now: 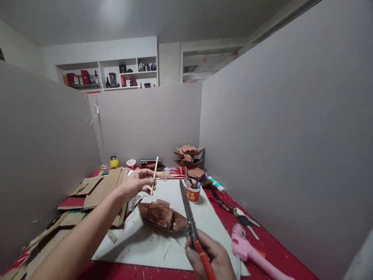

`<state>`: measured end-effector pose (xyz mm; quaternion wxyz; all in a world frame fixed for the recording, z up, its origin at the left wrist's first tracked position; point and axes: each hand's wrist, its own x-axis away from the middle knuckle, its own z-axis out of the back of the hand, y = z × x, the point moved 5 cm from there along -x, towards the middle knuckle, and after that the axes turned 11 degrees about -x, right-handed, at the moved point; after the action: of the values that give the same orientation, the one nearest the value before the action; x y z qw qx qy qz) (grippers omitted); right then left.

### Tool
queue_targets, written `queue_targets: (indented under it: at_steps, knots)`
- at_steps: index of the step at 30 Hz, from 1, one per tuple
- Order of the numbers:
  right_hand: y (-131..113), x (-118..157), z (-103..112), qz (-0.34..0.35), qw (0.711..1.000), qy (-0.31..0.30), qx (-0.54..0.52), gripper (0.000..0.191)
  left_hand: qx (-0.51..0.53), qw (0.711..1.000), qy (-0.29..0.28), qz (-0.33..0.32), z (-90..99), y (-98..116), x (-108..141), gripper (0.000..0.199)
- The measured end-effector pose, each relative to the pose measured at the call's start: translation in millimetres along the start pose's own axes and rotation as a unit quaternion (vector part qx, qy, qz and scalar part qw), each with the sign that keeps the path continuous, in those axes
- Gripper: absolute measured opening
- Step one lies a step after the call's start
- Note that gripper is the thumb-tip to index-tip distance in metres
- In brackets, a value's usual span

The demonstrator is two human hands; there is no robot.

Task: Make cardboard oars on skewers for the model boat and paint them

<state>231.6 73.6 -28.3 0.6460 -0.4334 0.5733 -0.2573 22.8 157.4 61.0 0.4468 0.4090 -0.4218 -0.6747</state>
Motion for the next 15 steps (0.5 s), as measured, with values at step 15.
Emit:
queue_targets:
  at_steps: [15]
  knots:
    - [6.3, 11.9, -19.9, -0.074, 0.991, -0.105, -0.033, 0.037, 0.186, 0.982, -0.016, 0.009, -51.9, -11.2, 91.5, 0.019]
